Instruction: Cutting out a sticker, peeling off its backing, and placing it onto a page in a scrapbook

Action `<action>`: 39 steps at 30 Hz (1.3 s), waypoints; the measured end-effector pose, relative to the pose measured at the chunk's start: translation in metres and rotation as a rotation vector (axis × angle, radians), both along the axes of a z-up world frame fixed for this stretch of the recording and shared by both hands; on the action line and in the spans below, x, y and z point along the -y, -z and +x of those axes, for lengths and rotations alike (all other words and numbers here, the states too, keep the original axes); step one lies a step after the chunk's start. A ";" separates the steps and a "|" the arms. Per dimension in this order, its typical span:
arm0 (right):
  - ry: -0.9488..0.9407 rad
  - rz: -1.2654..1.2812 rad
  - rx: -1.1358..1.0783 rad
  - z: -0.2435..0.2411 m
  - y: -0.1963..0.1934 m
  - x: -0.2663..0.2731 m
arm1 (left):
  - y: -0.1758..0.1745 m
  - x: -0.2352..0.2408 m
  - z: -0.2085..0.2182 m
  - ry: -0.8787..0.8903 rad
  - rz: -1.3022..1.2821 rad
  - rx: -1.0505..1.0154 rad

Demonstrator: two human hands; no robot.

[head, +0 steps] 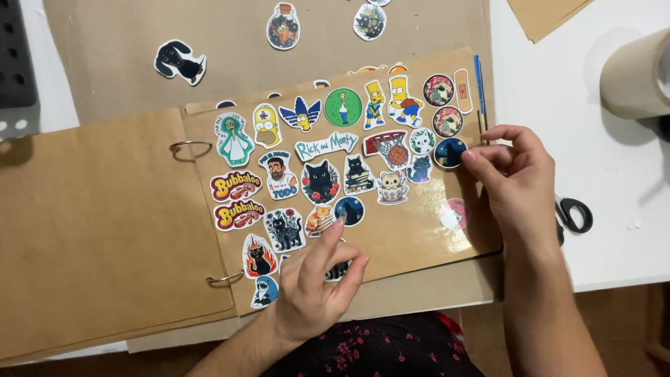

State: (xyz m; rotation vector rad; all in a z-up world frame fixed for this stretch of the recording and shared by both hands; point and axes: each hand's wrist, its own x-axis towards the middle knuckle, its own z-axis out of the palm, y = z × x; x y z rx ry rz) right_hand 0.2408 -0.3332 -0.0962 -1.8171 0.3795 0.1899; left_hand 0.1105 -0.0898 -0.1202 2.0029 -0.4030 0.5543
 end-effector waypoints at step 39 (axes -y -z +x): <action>-0.357 -0.997 0.703 -0.019 0.027 -0.002 | -0.004 -0.003 -0.004 0.055 -0.235 -0.185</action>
